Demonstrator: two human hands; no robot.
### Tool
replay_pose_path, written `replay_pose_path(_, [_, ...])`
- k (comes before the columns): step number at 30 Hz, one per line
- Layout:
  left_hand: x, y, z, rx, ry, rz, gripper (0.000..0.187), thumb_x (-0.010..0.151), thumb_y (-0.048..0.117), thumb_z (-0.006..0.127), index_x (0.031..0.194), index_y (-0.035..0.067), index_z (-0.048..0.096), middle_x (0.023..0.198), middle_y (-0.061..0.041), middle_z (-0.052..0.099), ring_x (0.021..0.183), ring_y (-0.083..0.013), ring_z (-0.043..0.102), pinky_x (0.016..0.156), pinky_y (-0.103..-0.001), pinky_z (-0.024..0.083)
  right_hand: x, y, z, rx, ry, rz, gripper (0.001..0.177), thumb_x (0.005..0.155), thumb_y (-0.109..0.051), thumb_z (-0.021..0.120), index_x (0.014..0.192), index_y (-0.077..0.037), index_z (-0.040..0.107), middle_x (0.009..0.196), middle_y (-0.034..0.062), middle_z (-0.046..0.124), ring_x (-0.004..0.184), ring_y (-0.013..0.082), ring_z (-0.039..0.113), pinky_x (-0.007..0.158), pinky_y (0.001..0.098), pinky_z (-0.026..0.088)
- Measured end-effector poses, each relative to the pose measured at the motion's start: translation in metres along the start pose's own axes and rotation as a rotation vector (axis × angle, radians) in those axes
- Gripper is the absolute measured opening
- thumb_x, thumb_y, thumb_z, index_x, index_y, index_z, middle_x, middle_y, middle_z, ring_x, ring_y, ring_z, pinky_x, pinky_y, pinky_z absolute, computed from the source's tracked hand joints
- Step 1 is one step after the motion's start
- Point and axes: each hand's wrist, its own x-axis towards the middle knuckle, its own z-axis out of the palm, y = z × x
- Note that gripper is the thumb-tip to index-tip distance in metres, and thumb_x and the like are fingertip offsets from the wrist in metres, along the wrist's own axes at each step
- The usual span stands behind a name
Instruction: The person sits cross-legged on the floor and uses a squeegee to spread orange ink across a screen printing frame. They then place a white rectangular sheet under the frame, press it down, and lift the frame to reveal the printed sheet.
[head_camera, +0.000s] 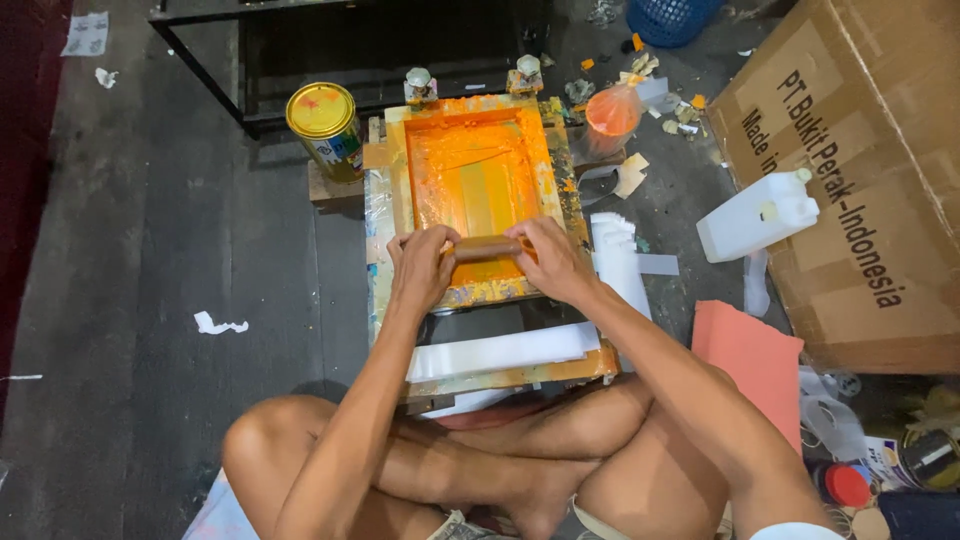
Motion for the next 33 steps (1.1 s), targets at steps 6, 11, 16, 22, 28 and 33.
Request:
replay_pose_path(6, [-0.03, 0.013, -0.01, -0.049, -0.024, 0.034, 0.02, 0.091, 0.018, 0.074, 0.107, 0.023, 0.065, 0.094, 0.0, 0.071, 0.107, -0.0192, 0.065, 0.111, -0.046, 0.028, -0.016, -0.022, -0.015, 0.03, -0.112, 0.084, 0.025, 0.093, -0.007, 0.072, 0.115, -0.01, 0.061, 0.102, 0.0183, 0.063, 0.106, 0.0387, 0.066, 0.087, 0.0428, 0.06])
replay_pose_path(11, [-0.04, 0.014, -0.011, -0.082, -0.055, 0.06, 0.025, 0.091, 0.021, 0.076, 0.112, 0.02, 0.062, 0.094, -0.002, 0.071, 0.105, -0.021, 0.067, 0.11, -0.047, 0.029, -0.017, -0.034, -0.028, 0.096, -0.191, 0.18, 0.034, 0.092, -0.011, 0.072, 0.124, -0.01, 0.058, 0.106, 0.0225, 0.061, 0.108, 0.0408, 0.066, 0.09, 0.0448, 0.06])
replay_pose_path(16, [-0.037, 0.014, -0.012, -0.095, -0.051, 0.054, 0.028, 0.095, 0.028, 0.072, 0.119, 0.019, 0.061, 0.097, -0.004, 0.074, 0.105, -0.0216, 0.069, 0.108, -0.045, 0.03, -0.008, -0.047, -0.032, 0.134, -0.194, 0.235, 0.049, 0.094, -0.009, 0.067, 0.141, -0.012, 0.054, 0.116, 0.024, 0.061, 0.114, 0.0401, 0.066, 0.096, 0.0445, 0.057])
replay_pose_path(22, [-0.034, 0.017, -0.015, -0.047, -0.088, 0.04, 0.038, 0.094, 0.032, 0.074, 0.127, 0.016, 0.063, 0.105, -0.006, 0.075, 0.111, -0.0232, 0.067, 0.109, -0.047, 0.03, -0.009, -0.041, -0.027, 0.12, -0.224, 0.29, 0.059, 0.092, -0.016, 0.069, 0.148, -0.011, 0.05, 0.117, 0.0273, 0.057, 0.116, 0.0432, 0.062, 0.101, 0.0465, 0.054])
replay_pose_path(28, [-0.013, 0.009, -0.006, -0.041, -0.074, 0.03, 0.036, 0.099, 0.032, 0.068, 0.128, 0.012, 0.062, 0.105, -0.007, 0.073, 0.108, -0.0247, 0.066, 0.106, -0.046, 0.03, 0.005, -0.023, -0.022, 0.074, -0.202, 0.235, 0.055, 0.092, -0.02, 0.072, 0.142, -0.01, 0.055, 0.115, 0.0183, 0.057, 0.12, 0.0368, 0.058, 0.103, 0.0435, 0.05])
replay_pose_path(33, [0.015, 0.003, -0.003, 0.005, -0.016, -0.008, 0.04, 0.098, 0.032, 0.069, 0.132, 0.015, 0.06, 0.108, -0.002, 0.071, 0.11, -0.0221, 0.062, 0.107, -0.048, 0.027, 0.03, -0.005, -0.015, 0.041, -0.138, 0.157, 0.043, 0.094, -0.017, 0.073, 0.134, -0.008, 0.059, 0.106, 0.0144, 0.06, 0.113, 0.0333, 0.058, 0.096, 0.0425, 0.051])
